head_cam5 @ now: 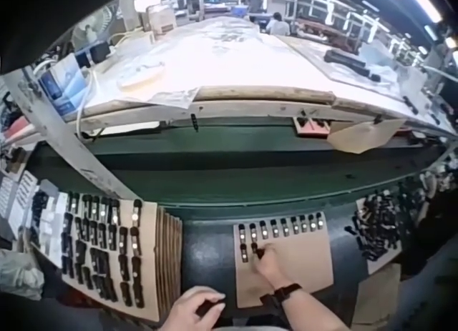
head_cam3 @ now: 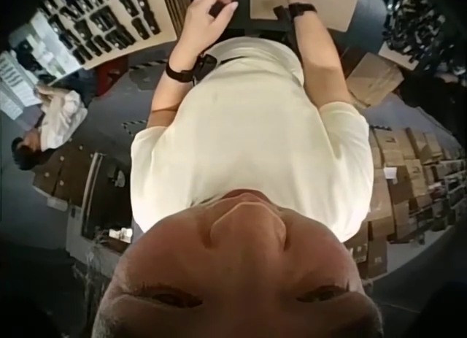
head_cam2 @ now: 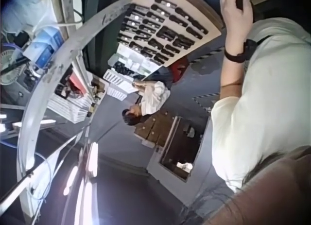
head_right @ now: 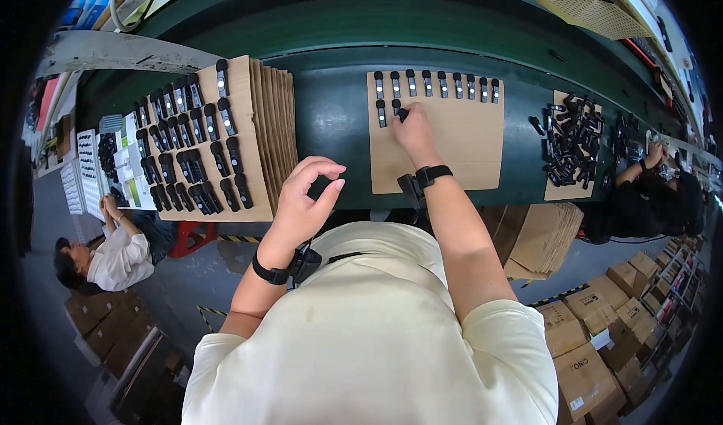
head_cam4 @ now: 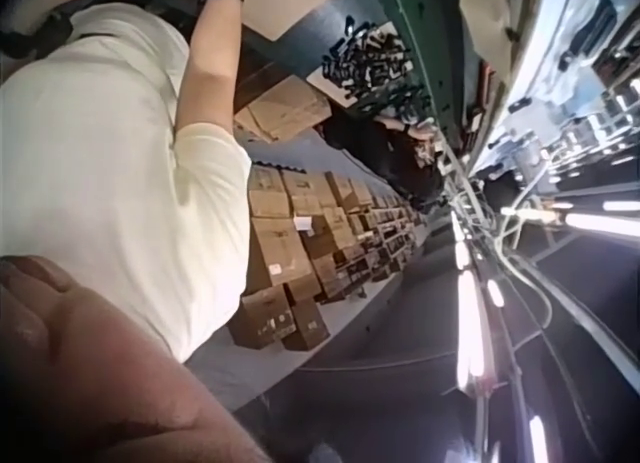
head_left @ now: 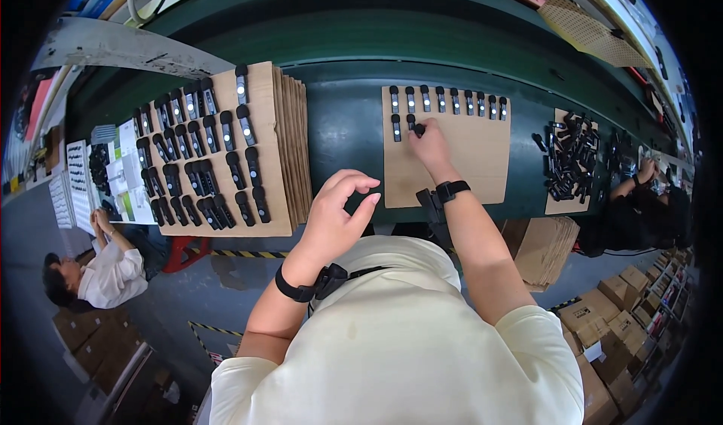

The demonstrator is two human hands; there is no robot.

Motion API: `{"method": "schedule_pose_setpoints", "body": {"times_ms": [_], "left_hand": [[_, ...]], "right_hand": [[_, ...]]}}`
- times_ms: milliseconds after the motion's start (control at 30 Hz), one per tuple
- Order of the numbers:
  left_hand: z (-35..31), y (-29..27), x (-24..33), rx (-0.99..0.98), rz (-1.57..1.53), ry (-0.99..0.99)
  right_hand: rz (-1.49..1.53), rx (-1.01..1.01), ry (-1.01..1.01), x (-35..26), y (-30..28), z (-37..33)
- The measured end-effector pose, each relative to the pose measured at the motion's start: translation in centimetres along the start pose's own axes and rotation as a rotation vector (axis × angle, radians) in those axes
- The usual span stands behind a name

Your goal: The person picks up a microphone from a pile, turns it over by hand, and places it onto a cardboard sheet, repeating the process to arrange them in rows.

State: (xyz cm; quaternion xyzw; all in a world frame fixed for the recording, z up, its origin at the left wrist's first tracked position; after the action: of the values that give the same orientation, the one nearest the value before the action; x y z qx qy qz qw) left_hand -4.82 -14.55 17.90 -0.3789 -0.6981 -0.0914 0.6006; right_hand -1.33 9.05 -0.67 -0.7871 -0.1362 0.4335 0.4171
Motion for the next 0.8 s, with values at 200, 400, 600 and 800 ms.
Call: {"method": "schedule_pose_setpoints", "body": {"times_ms": [200, 400, 600, 800], "left_hand": [[0.9, 0.7, 0.5, 0.021, -0.007, 0.035], [1.3, 2.3, 4.8, 0.070, 0.079, 0.143], [0.2, 2.9, 7.6, 0.062, 0.200, 0.356], [-1.7, 4.2, 11.0, 0.104, 0.100, 0.449]], "right_hand": [[0.273, 0.009, -0.368, -2.9, -5.1, -3.7], [0.375, -0.126, -0.673, -10.0, -14.9, -10.1], [0.427, -0.031, -0.902, -10.7, -20.0, -13.2], [0.601, 0.045, -1.043, -9.4, -23.4, -15.1]]}}
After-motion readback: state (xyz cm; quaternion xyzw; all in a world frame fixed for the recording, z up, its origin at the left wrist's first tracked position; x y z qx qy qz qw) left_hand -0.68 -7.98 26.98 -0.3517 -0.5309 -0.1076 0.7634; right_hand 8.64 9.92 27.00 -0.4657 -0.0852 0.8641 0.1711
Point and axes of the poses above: each hand's wrist, its own z-axis towards the middle knuckle, its own y-axis out of the palm, x = y × z, the point moved 1 cm from there along z, towards the middle knuckle, and after that the axes turned 13 degrees about -y, right-handed, at the moved point
